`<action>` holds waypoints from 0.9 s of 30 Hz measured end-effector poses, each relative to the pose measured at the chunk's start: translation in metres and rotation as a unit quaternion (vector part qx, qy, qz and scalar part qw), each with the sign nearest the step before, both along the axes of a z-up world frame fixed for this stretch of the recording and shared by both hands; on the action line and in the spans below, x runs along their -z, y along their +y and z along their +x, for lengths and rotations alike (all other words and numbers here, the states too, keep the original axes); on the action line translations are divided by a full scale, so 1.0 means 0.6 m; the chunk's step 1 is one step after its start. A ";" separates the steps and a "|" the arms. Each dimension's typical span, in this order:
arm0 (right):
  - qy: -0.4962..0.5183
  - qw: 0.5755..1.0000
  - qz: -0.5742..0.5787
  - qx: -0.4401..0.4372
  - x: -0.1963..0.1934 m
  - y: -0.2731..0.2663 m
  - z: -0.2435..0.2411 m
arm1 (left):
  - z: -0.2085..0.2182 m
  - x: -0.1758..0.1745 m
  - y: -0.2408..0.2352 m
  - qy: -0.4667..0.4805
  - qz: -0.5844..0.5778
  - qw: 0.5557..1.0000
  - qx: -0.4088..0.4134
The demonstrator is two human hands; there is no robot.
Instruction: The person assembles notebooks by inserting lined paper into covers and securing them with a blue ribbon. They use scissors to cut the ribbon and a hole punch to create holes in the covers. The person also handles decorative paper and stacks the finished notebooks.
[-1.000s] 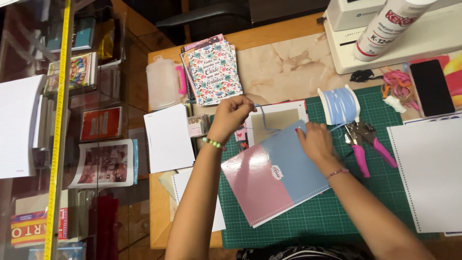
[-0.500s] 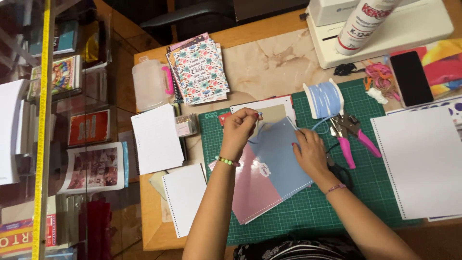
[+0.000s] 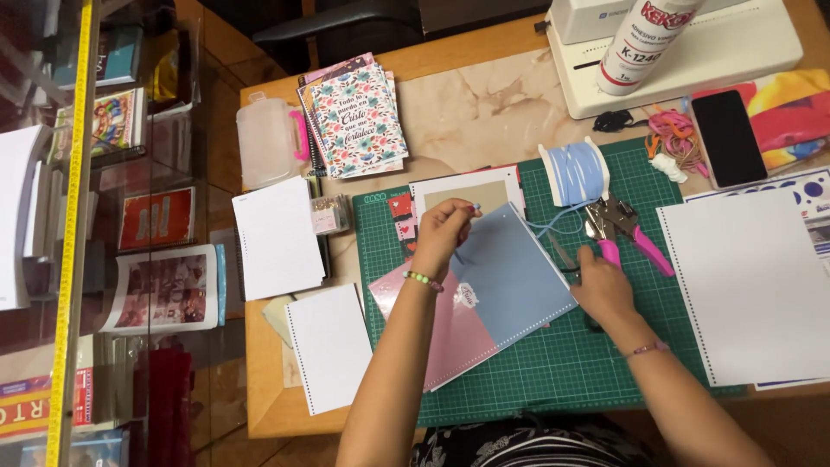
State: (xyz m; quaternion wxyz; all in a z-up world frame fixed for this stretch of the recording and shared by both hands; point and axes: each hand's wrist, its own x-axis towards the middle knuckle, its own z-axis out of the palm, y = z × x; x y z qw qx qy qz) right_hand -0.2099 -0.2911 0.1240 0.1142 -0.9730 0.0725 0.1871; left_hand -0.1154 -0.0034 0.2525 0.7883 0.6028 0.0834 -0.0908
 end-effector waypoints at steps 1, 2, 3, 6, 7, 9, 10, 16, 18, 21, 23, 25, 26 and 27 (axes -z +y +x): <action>-0.002 1.000 0.000 -0.001 -0.012 0.004 0.004 | -0.001 0.012 -0.003 -0.002 0.000 1.000 -0.001; 0.004 1.000 0.005 0.004 -0.024 0.008 0.008 | -0.002 0.023 -0.006 0.010 -0.006 1.000 0.003; 0.010 1.000 0.010 0.009 -0.037 0.013 0.013 | -0.002 0.034 -0.009 0.023 -0.011 1.000 0.007; 0.036 0.998 0.050 0.021 -0.141 0.023 0.024 | 0.004 0.073 -0.015 0.052 -0.039 0.998 -0.012; 0.036 0.998 0.050 0.020 -0.160 0.026 0.030 | 0.002 0.072 -0.016 0.052 -0.039 0.998 -0.013; 0.061 0.980 0.190 0.006 -0.199 0.030 0.042 | -0.002 0.070 -0.017 0.082 -0.064 0.994 -0.031; 0.062 0.980 0.190 0.005 -0.208 0.035 0.045 | -0.002 0.078 -0.018 0.082 -0.064 0.994 -0.032; 0.129 0.768 0.622 0.082 -0.250 0.080 0.072 | 0.004 0.094 -0.006 0.113 -0.097 0.988 -0.050; 0.095 0.676 0.726 0.081 -0.200 0.078 0.081 | 0.005 0.103 0.004 0.106 -0.133 0.982 -0.080; 0.005 0.658 0.744 0.117 -0.211 0.123 0.059 | -0.013 0.053 0.014 0.108 -0.178 0.974 -0.083; -0.005 0.655 0.745 0.130 -0.201 0.144 0.063 | -0.027 0.010 0.014 0.110 -0.202 0.971 -0.057; -0.016 0.650 0.746 0.143 -0.187 0.163 0.061 | -0.038 -0.023 0.010 0.113 -0.225 0.967 -0.030; -0.016 0.651 0.743 0.154 -0.178 0.172 0.059 | -0.040 -0.034 0.007 0.095 -0.260 0.961 -0.014; -0.017 0.651 0.740 0.167 -0.169 0.180 0.055 | -0.044 -0.045 0.002 0.078 -0.294 0.952 0.002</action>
